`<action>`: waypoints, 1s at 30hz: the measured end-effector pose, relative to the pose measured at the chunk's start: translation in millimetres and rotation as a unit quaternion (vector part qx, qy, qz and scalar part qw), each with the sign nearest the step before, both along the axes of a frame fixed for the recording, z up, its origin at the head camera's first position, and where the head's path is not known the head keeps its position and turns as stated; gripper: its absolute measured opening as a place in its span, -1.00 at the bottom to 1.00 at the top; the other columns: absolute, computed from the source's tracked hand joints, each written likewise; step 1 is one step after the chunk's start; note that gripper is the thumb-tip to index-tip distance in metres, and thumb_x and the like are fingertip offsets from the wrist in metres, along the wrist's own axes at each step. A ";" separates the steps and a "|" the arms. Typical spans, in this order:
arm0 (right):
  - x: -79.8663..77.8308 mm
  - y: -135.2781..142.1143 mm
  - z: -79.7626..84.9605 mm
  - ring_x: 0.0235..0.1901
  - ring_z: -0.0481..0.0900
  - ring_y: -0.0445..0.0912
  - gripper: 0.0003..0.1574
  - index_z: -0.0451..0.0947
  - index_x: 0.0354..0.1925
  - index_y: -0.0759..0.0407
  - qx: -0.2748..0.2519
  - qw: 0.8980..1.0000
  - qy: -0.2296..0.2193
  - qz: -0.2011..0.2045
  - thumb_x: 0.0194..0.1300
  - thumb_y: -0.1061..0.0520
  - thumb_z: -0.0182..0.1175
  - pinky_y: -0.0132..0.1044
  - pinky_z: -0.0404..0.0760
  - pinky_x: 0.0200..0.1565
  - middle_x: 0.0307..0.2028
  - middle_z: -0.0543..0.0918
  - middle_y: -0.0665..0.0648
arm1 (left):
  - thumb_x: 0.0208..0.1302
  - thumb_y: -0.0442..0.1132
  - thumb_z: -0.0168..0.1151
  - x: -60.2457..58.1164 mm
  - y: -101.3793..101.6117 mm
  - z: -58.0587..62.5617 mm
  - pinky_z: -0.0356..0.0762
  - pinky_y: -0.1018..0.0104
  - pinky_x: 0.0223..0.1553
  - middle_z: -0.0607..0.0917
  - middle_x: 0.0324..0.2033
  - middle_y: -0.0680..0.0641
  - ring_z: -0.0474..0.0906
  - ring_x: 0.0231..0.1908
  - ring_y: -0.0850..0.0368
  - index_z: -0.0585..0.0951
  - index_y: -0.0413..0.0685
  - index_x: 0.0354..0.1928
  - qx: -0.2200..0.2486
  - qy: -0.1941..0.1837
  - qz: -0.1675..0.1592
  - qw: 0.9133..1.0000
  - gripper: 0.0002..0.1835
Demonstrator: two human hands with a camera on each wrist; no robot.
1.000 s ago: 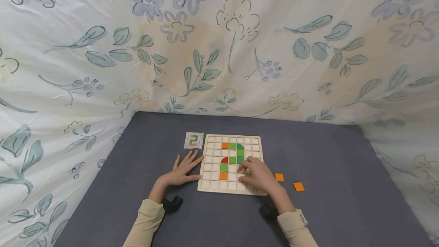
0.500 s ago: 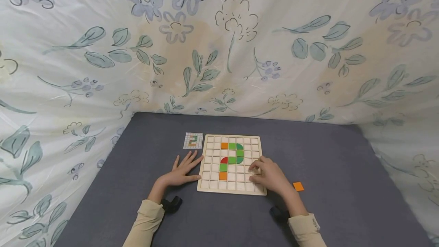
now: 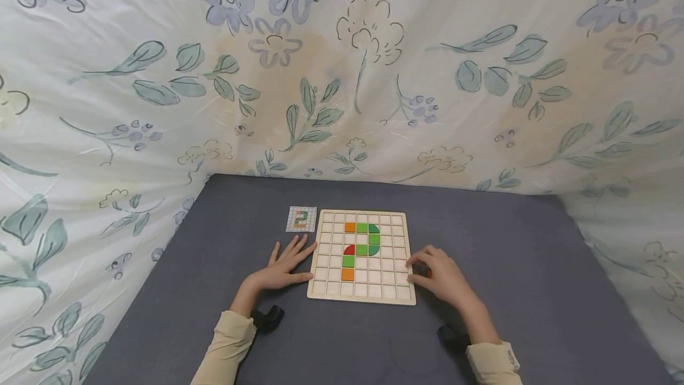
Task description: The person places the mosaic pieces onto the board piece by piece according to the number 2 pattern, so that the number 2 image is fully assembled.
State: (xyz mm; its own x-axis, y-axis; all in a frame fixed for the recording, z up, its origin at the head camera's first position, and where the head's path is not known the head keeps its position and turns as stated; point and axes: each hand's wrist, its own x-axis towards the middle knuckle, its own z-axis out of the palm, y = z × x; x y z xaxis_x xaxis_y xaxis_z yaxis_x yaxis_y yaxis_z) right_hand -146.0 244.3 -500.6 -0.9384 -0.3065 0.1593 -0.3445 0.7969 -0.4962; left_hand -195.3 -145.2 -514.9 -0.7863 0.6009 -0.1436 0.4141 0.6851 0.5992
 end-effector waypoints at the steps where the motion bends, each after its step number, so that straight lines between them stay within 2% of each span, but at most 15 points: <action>1: 0.7 2.3 0.3 -0.27 0.41 -0.12 -0.69 0.62 -0.19 -0.06 0.001 1.000 0.004 -0.001 0.04 -0.01 0.39 -0.25 0.45 -0.33 -0.27 0.49 -0.03 | 0.29 0.15 0.05 -0.1 0.0 -0.1 -0.61 -0.28 0.26 -0.17 0.45 -0.10 -0.41 0.43 -0.09 -0.01 0.16 0.46 -0.001 0.000 0.000 1.000 -0.21; 12: 4.5 27.8 -5.1 -0.34 0.40 -0.14 -0.61 0.64 -0.14 -0.03 0.027 0.999 0.034 -0.013 -0.01 0.03 0.42 -0.27 0.37 -0.37 -0.27 0.51 -0.03 | 0.29 0.15 0.06 0.1 1.0 0.1 -0.62 -0.27 0.26 -0.17 0.45 -0.09 -0.41 0.43 -0.07 0.00 0.17 0.46 -0.003 0.001 0.004 1.000 -0.21; 17: 6.2 36.4 -7.7 -0.29 0.43 -0.11 -0.57 0.63 -0.10 -0.04 0.041 0.999 0.021 -0.025 0.00 0.01 0.42 -0.23 0.39 -0.32 -0.27 0.51 -0.03 | 0.29 0.14 0.07 0.0 1.3 -0.6 -0.62 -0.27 0.26 -0.17 0.45 -0.09 -0.41 0.43 -0.08 0.00 0.17 0.46 -0.003 0.001 0.005 1.000 -0.21; 24: 11.5 45.1 -6.2 -0.22 0.47 -0.03 -0.54 0.63 -0.08 -0.05 0.057 0.997 0.018 -0.040 -0.03 0.01 0.43 -0.11 0.26 -0.30 -0.24 0.53 0.01 | 0.29 0.14 0.06 -1.4 0.1 -1.4 -0.63 -0.26 0.26 -0.17 0.45 -0.09 -0.41 0.43 -0.07 -0.01 0.18 0.46 -0.001 0.001 0.004 1.000 -0.22; 30: 12.3 48.5 -5.7 -0.23 0.45 -0.03 -0.56 0.63 -0.10 -0.03 0.067 0.997 0.002 -0.050 -0.03 0.02 0.42 -0.13 0.24 -0.30 -0.22 0.54 0.04 | 0.29 0.15 0.05 -3.0 -0.5 -4.2 -0.65 -0.24 0.26 -0.20 0.45 -0.05 -0.43 0.43 -0.03 -0.05 0.22 0.46 -0.006 0.000 0.002 1.000 -0.21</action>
